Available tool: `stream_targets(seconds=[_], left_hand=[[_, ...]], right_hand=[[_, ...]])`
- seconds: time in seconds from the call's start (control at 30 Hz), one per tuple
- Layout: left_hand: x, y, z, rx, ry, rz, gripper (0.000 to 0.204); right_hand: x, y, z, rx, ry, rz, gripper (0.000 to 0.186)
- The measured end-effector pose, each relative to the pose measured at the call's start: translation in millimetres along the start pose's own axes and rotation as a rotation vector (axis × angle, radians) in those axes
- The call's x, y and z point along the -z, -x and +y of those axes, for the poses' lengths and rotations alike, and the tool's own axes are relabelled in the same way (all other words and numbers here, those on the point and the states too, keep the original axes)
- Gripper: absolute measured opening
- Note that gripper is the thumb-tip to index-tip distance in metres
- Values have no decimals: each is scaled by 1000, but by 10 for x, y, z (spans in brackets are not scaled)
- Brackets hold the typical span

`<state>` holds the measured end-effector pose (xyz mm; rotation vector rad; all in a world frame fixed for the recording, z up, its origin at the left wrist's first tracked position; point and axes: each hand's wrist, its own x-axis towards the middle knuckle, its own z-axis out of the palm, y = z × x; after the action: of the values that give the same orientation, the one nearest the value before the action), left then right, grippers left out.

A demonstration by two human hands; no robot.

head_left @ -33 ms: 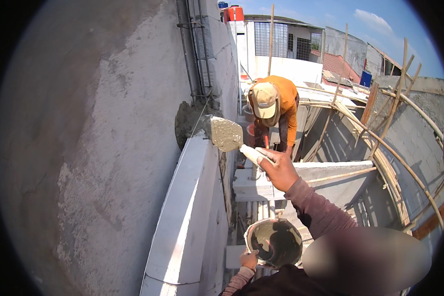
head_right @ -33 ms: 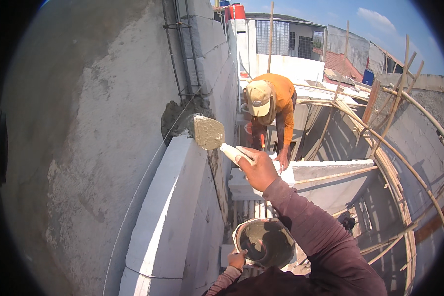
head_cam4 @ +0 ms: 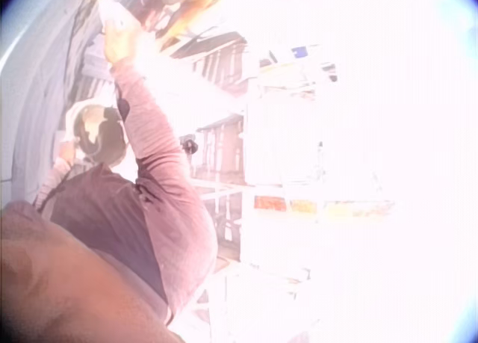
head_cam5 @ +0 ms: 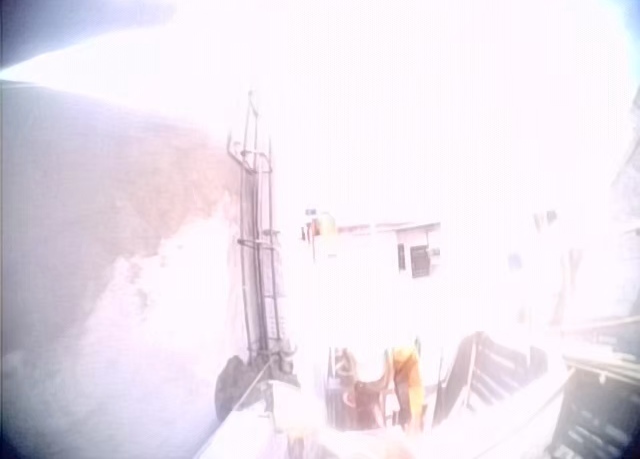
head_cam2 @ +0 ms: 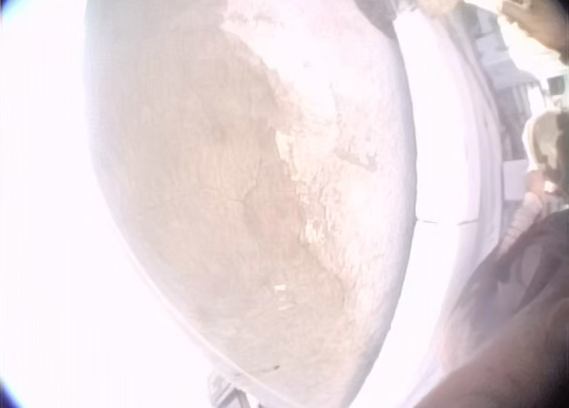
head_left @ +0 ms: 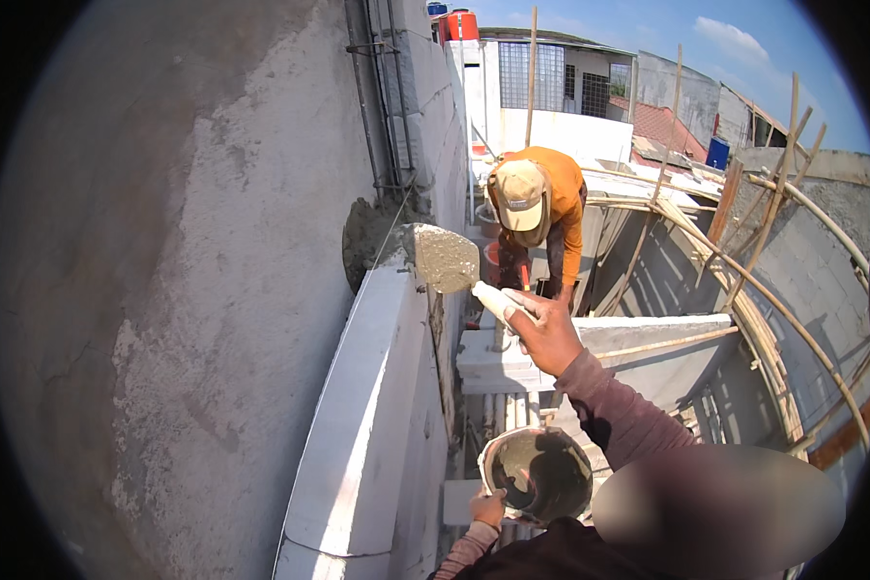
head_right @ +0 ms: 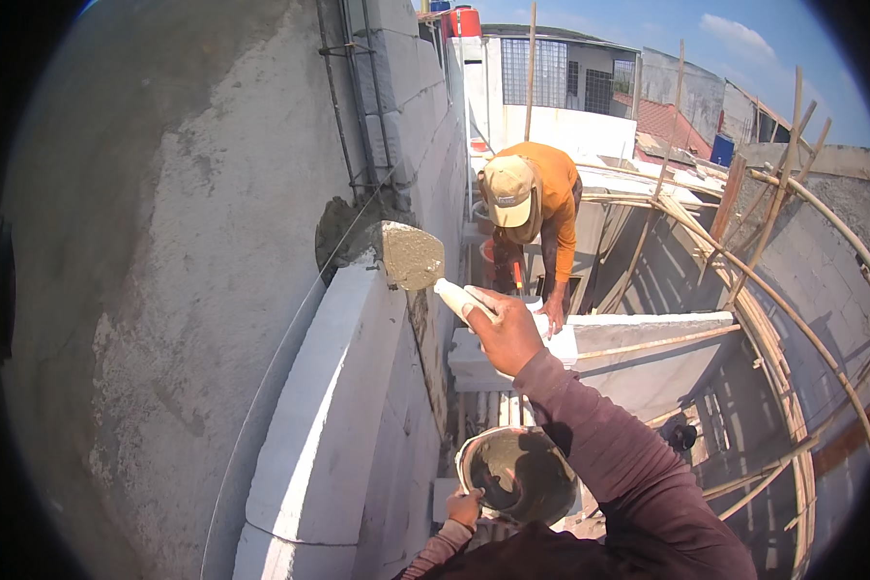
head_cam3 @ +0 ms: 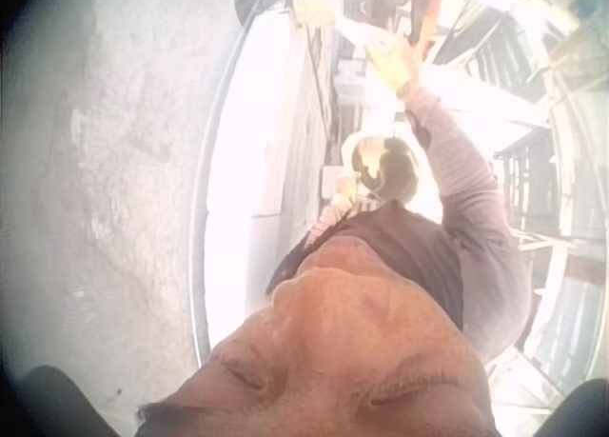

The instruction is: The person scoops cement from a bucket using a trowel and applies it to a wall on a construction site. They smooth the cement along the wall surface and later use a hammer to break a large white block into smaller pieces.

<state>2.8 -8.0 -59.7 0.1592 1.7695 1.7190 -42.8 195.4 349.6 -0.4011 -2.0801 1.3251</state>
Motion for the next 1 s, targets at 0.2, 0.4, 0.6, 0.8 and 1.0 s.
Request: stream_targets(seconds=[0.2, 0.4, 0.6, 0.8, 1.0], left_hand=[[-88, -58, 6, 27, 100, -62, 22], [121, 1, -44, -86, -85, 48, 20], [-62, 125, 171, 53, -7, -1, 21], [-78, 6, -95, -61, 50, 59, 32], [-88, -23, -154, -100, -145, 34, 35]], right_hand=[[-228, -271, 503, -465, -602, 49, 45], [-383, 223, 294, -422, -575, -134, 50], [326, -226, 216, 473, 539, 87, 44], [117, -563, -298, 600, 1033, 7, 44], [-243, -410, -454, 669, 1052, -125, 45]])
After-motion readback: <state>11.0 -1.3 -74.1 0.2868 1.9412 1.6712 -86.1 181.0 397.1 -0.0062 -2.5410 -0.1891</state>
